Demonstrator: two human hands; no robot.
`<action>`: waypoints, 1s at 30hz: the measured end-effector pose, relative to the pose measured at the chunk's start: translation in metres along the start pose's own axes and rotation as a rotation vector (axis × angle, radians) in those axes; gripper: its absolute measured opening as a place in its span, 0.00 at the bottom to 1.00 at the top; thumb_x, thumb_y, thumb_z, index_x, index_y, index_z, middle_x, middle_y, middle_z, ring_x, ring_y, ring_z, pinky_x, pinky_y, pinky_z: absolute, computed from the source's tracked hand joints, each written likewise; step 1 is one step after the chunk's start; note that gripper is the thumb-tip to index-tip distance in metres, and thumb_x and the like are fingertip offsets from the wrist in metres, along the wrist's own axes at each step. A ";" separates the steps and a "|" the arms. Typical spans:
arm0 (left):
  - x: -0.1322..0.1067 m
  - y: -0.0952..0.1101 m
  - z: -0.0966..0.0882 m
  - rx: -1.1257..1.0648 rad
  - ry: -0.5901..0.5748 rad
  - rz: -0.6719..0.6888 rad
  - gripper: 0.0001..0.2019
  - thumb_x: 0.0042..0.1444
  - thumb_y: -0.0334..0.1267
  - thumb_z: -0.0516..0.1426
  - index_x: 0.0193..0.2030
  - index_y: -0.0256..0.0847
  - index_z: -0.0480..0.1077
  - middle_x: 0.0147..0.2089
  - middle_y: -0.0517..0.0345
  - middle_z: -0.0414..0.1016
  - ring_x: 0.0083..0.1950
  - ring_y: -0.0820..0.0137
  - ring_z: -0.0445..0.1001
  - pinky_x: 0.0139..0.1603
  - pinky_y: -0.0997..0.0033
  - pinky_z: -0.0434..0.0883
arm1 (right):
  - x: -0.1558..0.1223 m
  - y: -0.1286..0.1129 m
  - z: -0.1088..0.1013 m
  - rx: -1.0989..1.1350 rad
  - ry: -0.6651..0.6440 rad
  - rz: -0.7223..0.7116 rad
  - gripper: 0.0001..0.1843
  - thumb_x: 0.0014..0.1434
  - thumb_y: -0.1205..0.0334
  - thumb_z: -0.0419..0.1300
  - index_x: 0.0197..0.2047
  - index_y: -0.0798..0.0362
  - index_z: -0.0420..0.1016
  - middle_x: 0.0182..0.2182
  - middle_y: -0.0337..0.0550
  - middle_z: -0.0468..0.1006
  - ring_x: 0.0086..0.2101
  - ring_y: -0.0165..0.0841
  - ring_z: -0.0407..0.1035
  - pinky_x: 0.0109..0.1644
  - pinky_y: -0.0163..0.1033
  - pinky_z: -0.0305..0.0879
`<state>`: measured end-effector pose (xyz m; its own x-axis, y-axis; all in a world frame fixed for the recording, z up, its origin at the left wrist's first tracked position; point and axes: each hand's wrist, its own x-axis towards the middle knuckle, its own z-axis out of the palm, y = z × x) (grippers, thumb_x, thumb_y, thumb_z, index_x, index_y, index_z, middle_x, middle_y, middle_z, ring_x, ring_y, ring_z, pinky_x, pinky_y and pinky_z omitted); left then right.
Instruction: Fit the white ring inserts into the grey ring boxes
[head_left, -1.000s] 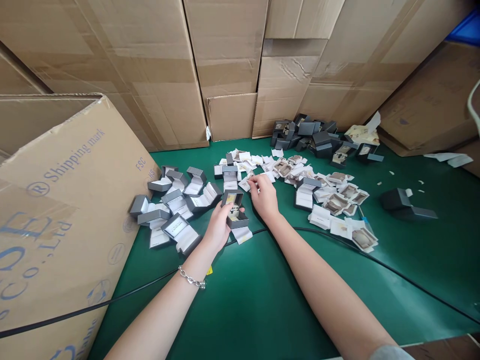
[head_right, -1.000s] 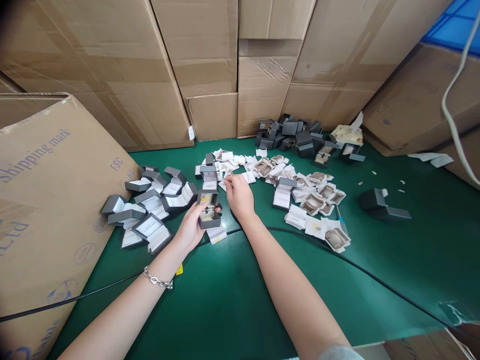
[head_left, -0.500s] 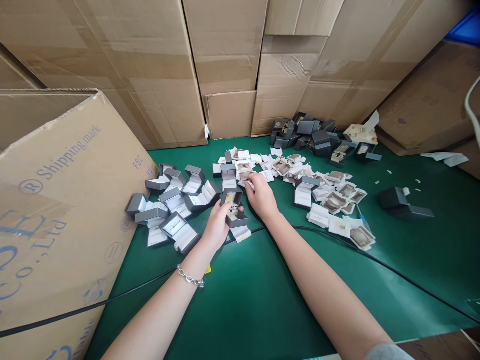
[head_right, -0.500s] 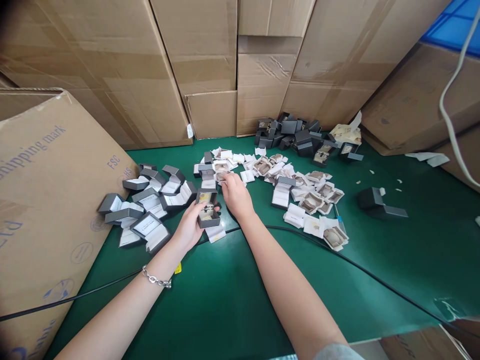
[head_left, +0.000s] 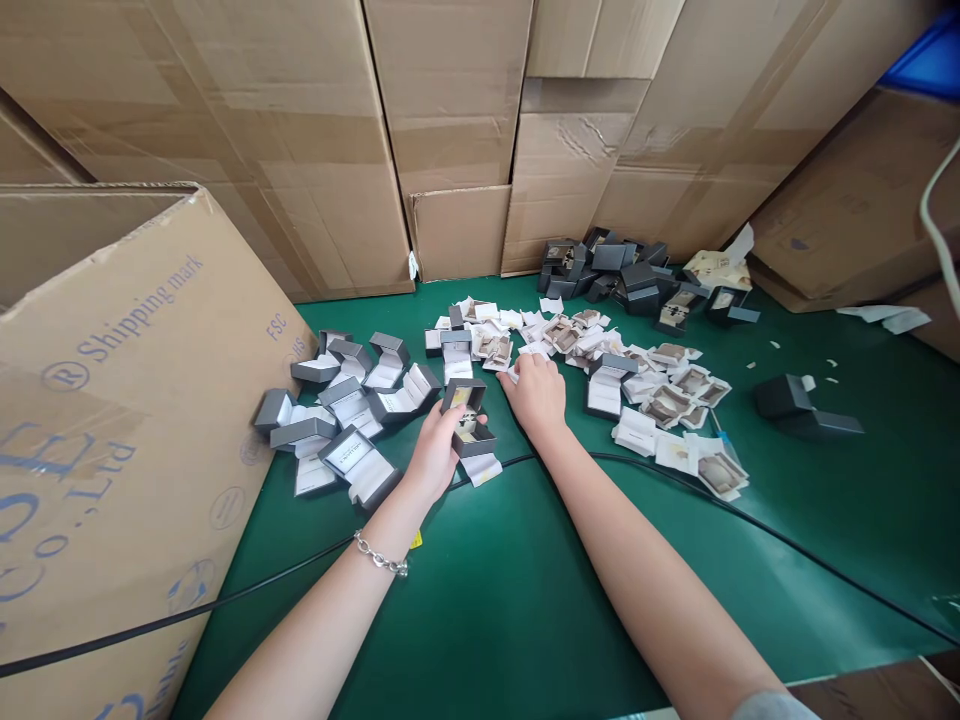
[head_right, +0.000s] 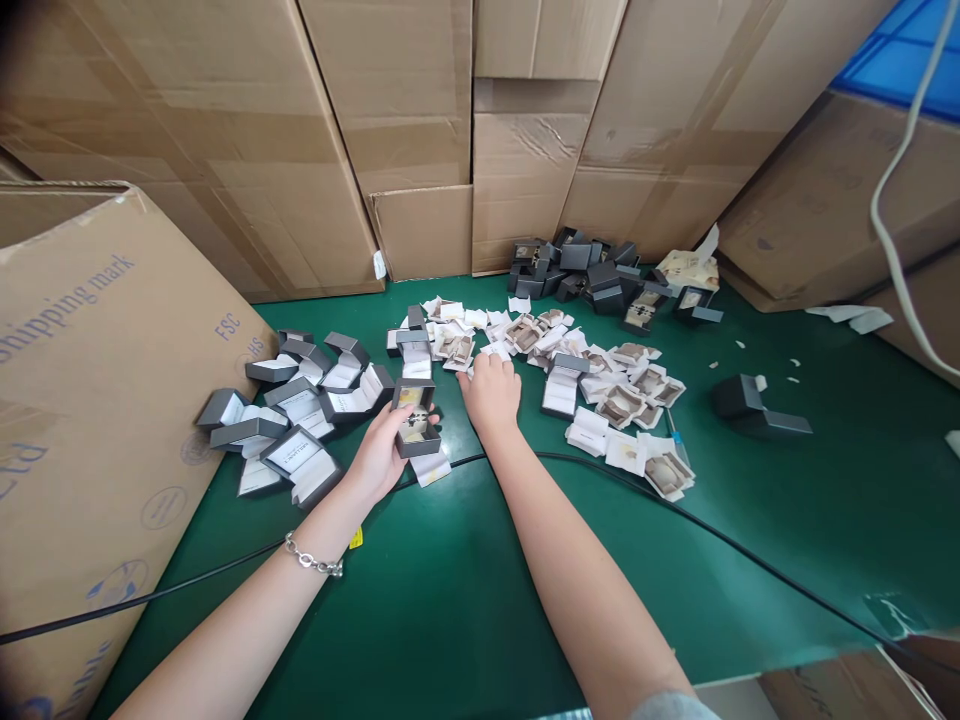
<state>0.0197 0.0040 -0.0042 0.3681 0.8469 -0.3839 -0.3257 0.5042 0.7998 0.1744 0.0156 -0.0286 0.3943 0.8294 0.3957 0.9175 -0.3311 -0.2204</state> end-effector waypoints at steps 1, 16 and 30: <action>0.000 0.000 0.000 0.002 -0.002 0.001 0.16 0.49 0.37 0.57 0.46 0.37 0.66 0.41 0.52 0.71 0.40 0.69 0.74 0.32 0.73 0.73 | 0.000 0.001 0.000 -0.009 -0.017 -0.015 0.10 0.57 0.57 0.58 0.35 0.56 0.69 0.34 0.51 0.71 0.36 0.40 0.64 0.35 0.40 0.61; 0.002 -0.002 -0.004 0.006 -0.044 -0.004 0.17 0.49 0.40 0.57 0.46 0.38 0.64 0.34 0.54 0.73 0.36 0.69 0.75 0.32 0.71 0.72 | -0.030 0.005 -0.032 -0.144 -0.258 -0.136 0.11 0.59 0.70 0.51 0.32 0.57 0.75 0.32 0.51 0.75 0.32 0.38 0.70 0.29 0.37 0.58; 0.007 -0.006 -0.006 -0.019 0.009 0.040 0.13 0.44 0.39 0.60 0.38 0.40 0.68 0.30 0.62 0.72 0.31 0.76 0.70 0.31 0.77 0.66 | -0.053 -0.020 -0.052 0.411 -0.030 -0.329 0.09 0.61 0.64 0.49 0.39 0.51 0.70 0.39 0.41 0.75 0.35 0.28 0.70 0.30 0.30 0.62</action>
<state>0.0191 0.0077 -0.0140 0.3467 0.8679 -0.3557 -0.3564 0.4727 0.8059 0.1376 -0.0449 0.0012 0.0815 0.8743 0.4785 0.8943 0.1478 -0.4223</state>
